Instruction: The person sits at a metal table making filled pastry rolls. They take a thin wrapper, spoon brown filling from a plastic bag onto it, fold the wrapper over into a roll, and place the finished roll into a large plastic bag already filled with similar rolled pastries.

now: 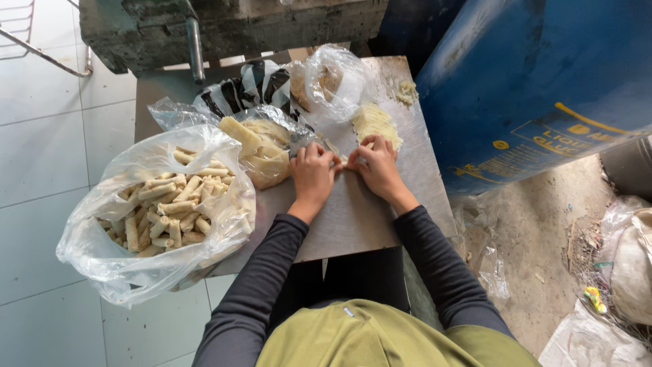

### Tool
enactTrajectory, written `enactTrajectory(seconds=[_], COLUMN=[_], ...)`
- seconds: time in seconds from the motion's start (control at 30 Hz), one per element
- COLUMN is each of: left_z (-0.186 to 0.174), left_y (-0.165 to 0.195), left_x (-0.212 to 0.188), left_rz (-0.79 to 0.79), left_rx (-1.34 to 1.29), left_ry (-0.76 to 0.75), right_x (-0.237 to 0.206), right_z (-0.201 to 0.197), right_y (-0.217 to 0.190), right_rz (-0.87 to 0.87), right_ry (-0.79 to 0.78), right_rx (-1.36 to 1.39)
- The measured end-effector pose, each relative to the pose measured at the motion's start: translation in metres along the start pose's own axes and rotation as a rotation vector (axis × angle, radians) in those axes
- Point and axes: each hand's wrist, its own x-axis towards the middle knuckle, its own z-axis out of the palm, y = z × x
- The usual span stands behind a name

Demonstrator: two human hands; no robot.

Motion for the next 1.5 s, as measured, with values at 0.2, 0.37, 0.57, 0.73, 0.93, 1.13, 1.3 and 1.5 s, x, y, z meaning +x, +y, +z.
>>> enactTrajectory(seconds=[0.2, 0.37, 0.57, 0.73, 0.93, 1.13, 1.3, 1.5], left_z=[0.001, 0.015, 0.041, 0.021, -0.052, -0.207, -0.273, -0.258], left_y=[0.014, 0.013, 0.005, -0.003, 0.031, 0.044, 0.021, 0.013], left_x=[-0.018, -0.02, 0.016, 0.012, 0.006, -0.058, -0.057, -0.02], left_rz=[-0.105, -0.256, -0.186, -0.008, 0.064, -0.097, -0.4, -0.363], left_rx=[0.027, 0.006, 0.172, 0.006, 0.101, 0.402, 0.658, 0.691], left_ry=[-0.02, 0.018, 0.128, 0.013, 0.133, 0.43, 0.385, 0.446], right_x=[-0.021, -0.021, 0.012, 0.017, 0.004, -0.003, -0.004, -0.002], right_z=[0.009, 0.021, 0.043, 0.016, -0.007, -0.009, -0.007, -0.015], right_y=[-0.011, -0.013, -0.002, 0.026, 0.028, 0.026, 0.033, 0.032], right_rz=[0.139, 0.271, 0.26, 0.298, 0.142, 0.143, 0.141, 0.165], right_ry=[0.001, -0.011, 0.09, 0.277, 0.206, 0.201, 0.202, 0.158], right_rx=[-0.07, -0.073, -0.119, -0.098, -0.149, -0.147, -0.156, -0.146])
